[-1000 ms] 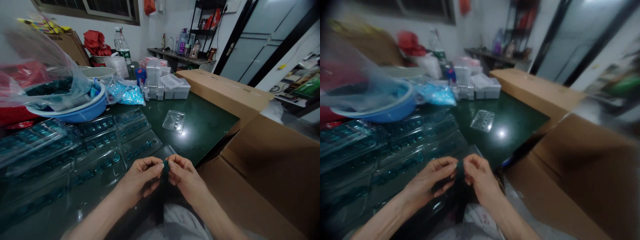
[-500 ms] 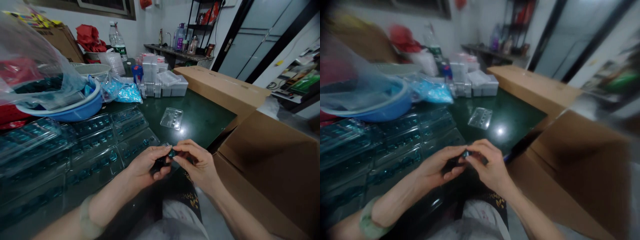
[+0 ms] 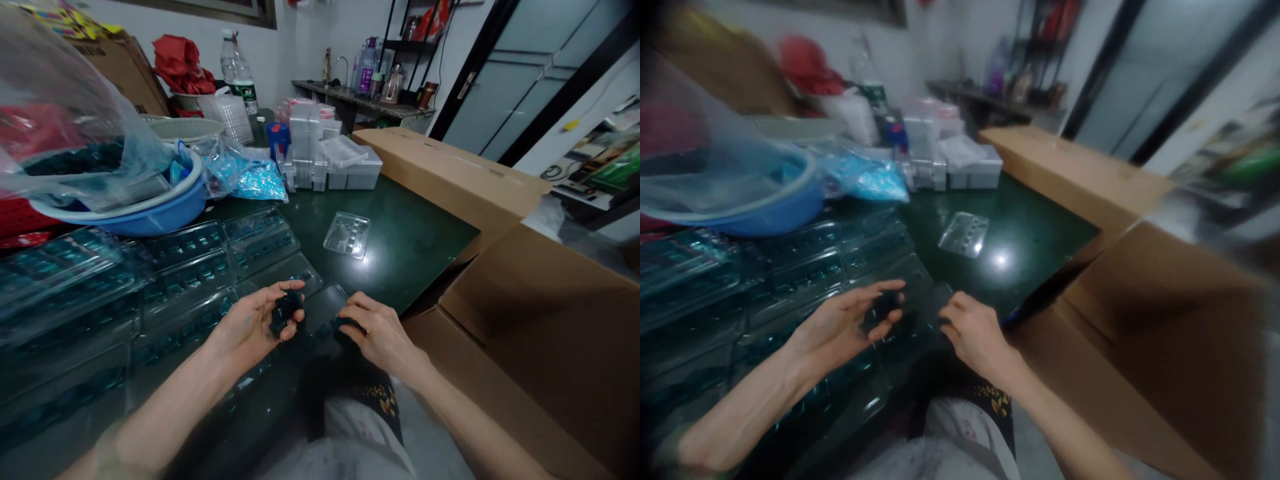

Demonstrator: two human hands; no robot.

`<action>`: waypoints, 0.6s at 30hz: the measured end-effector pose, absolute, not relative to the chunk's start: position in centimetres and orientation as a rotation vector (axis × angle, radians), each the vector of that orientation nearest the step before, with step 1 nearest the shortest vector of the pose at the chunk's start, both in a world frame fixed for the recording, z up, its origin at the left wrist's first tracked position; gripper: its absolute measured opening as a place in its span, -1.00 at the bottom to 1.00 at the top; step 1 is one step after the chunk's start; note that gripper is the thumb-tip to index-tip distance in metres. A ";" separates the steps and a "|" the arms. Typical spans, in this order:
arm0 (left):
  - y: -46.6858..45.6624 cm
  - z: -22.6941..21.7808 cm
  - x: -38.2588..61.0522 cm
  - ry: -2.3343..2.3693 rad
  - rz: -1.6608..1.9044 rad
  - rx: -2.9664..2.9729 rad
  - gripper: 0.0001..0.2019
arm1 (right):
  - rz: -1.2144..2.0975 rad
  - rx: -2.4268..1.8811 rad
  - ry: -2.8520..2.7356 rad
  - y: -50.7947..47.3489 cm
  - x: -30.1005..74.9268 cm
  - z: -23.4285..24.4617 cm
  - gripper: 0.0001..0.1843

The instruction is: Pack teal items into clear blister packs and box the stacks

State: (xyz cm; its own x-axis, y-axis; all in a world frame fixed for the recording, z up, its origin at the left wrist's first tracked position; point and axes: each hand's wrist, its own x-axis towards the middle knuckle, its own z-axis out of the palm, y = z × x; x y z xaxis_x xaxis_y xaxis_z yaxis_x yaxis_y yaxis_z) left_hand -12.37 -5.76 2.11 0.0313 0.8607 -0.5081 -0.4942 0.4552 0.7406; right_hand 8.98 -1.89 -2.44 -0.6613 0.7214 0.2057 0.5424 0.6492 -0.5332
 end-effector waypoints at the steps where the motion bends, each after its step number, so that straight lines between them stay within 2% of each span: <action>1: -5.9 2.0 -12.4 1.098 1.088 0.424 -0.74 | 0.574 -0.997 -2.496 -1.9 8.8 -2.5 -0.89; 10: -6.7 0.6 -12.5 1.042 1.007 0.578 -0.78 | 0.396 -0.999 -2.568 -1.8 7.6 -2.8 -0.92; 18: -6.9 0.7 -12.3 1.076 0.934 0.573 -0.71 | 0.359 -0.916 -2.731 -1.1 7.5 -2.7 -0.79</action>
